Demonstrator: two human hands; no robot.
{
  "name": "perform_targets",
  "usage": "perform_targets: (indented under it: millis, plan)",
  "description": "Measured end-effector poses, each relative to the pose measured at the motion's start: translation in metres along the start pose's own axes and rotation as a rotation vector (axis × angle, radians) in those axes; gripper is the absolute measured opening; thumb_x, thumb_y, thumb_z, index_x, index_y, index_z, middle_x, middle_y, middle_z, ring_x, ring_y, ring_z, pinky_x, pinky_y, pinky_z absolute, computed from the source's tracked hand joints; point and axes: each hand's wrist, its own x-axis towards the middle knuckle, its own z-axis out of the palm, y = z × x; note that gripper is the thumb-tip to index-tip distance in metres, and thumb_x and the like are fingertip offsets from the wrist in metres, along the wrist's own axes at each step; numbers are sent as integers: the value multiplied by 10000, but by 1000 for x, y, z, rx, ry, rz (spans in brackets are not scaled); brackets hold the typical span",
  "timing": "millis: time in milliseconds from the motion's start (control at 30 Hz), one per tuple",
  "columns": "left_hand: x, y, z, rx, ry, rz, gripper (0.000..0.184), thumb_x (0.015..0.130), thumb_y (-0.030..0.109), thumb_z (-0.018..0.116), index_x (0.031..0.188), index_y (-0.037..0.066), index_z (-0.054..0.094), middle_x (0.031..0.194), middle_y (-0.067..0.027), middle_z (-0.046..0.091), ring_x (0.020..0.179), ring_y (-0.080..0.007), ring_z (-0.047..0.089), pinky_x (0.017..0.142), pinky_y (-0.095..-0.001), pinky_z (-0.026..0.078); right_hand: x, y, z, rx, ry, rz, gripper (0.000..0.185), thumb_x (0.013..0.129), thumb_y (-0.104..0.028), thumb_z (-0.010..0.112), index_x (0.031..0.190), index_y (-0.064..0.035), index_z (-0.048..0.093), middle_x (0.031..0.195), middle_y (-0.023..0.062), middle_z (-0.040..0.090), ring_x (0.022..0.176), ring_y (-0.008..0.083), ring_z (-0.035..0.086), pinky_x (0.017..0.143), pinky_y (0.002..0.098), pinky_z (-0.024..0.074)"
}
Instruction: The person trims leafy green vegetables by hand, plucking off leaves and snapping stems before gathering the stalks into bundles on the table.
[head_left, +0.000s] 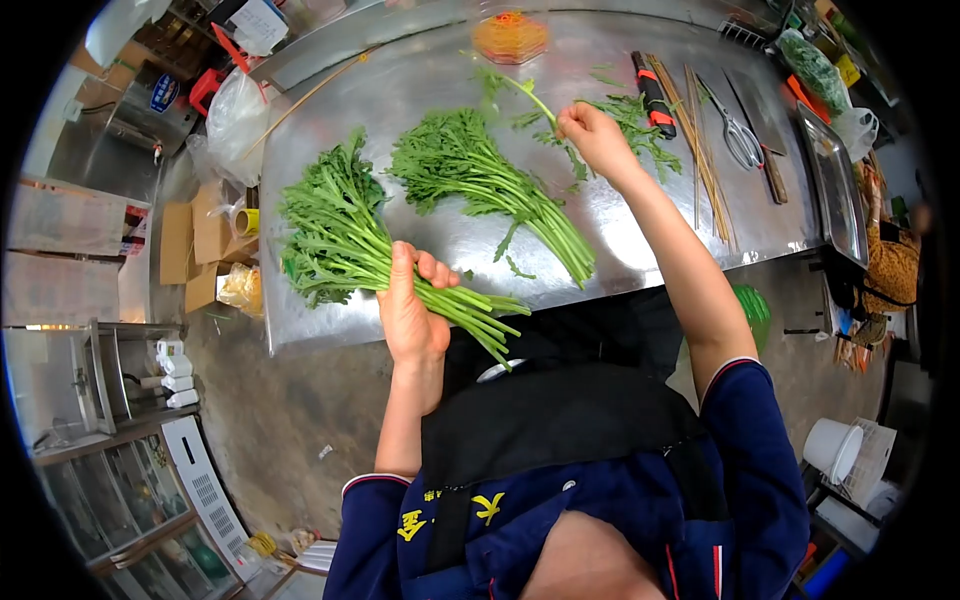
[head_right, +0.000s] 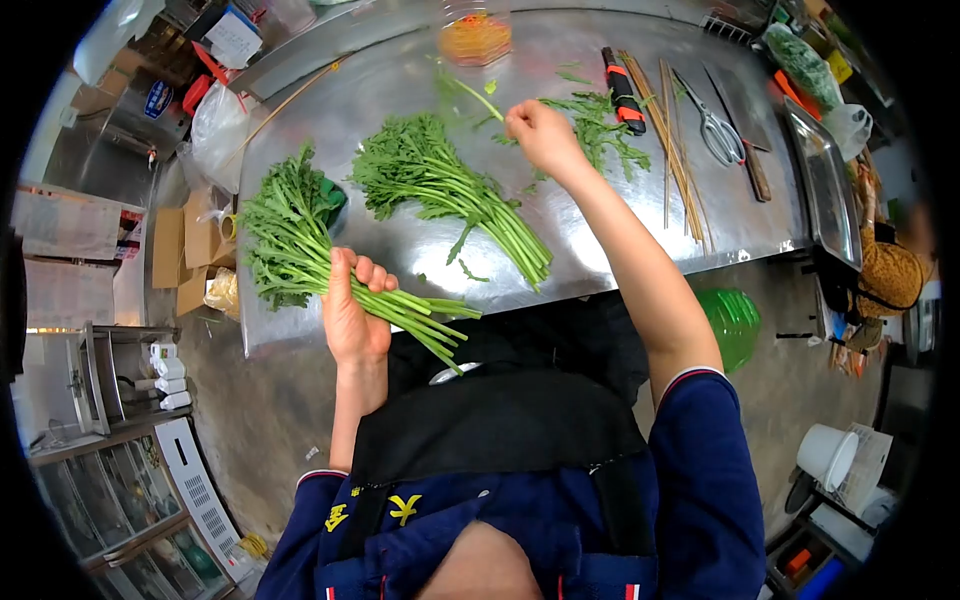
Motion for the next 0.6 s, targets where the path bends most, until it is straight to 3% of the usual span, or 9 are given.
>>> perform_targets:
  millis: [100, 267, 600]
  plan:
    - [0, -5, 8, 47, 12, -36, 172, 876, 254, 554, 835, 104, 481, 623, 24, 359, 566, -94, 370, 557, -271, 366, -28, -45, -4, 367, -125, 235, 215, 832, -173, 571, 979, -17, 585, 858, 43, 634, 759, 94, 557, 647, 266, 430]
    - [-1, -14, 19, 87, 0, -76, 154, 827, 161, 616, 856, 73, 494, 599, -4, 415, 543, -131, 432, 573, -315, 430, -73, -84, 9, 685, -252, 152, 232, 782, -77, 639, 997, 1, 602, 886, 36, 633, 788, 89, 575, 731, 219, 459]
    - [-8, -14, 26, 115, -85, -118, 157, 847, 170, 594, 912, 53, 511, 654, -13, 470, 554, -119, 466, 542, -288, 433, -116, -101, 35, 655, -315, 85, 201, 784, -74, 642, 972, -6, 619, 848, 4, 621, 759, 50, 546, 705, 201, 453]
